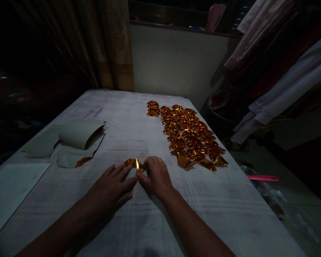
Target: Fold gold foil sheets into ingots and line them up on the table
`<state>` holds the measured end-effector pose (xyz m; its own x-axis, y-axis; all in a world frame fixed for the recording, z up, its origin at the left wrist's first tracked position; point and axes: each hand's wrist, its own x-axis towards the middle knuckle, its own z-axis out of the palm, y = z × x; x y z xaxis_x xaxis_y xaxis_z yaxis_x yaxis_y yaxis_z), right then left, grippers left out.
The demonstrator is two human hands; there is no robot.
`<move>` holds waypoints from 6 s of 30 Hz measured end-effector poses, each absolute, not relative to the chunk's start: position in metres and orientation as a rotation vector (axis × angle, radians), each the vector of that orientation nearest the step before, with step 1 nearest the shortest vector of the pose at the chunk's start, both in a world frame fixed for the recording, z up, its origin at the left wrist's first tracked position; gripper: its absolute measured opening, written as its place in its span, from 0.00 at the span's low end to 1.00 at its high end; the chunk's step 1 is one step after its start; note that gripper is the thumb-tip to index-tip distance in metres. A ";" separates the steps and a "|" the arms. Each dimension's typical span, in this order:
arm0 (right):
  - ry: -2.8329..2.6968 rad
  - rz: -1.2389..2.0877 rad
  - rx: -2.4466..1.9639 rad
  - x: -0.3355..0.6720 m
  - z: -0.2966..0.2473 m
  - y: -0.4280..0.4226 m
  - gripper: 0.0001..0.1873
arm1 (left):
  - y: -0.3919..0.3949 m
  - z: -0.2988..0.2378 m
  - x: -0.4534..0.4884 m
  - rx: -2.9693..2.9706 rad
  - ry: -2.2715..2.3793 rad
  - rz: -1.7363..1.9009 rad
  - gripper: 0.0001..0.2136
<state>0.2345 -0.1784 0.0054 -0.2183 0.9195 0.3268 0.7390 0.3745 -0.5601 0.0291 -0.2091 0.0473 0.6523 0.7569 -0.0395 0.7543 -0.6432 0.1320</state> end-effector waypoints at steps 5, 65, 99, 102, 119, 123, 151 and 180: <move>-2.049 0.411 -1.404 0.236 0.007 -0.178 0.12 | -0.209 0.052 0.029 2.697 1.236 0.045 0.21; -2.458 0.246 -0.971 0.245 0.014 -0.181 0.16 | -0.179 0.040 -0.008 2.744 1.191 0.541 0.04; -2.216 0.262 -1.109 0.237 0.005 -0.187 0.04 | -0.183 0.030 -0.005 2.643 1.374 0.581 0.10; -2.202 0.265 -1.232 0.234 0.004 -0.187 0.05 | -0.181 0.032 -0.003 2.571 1.415 0.559 0.11; -2.159 0.176 -1.445 0.225 0.004 -0.185 0.04 | -0.179 0.029 0.009 2.450 1.637 0.515 0.05; -2.198 0.174 -1.446 0.225 0.003 -0.184 0.05 | -0.180 0.027 0.009 2.463 1.607 0.575 0.07; -2.539 0.371 -1.589 0.229 0.023 -0.208 0.33 | -0.182 0.030 0.003 2.547 1.669 0.449 0.15; -2.523 0.233 -1.568 0.222 0.023 -0.206 0.33 | -0.196 0.022 -0.002 2.819 1.439 0.351 0.20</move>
<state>0.2223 -0.2061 0.0228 -0.4368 0.8979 0.0548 0.8726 0.4377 -0.2167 -0.0018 -0.1960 0.0221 0.5674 0.7950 0.2144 0.8045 -0.5908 0.0616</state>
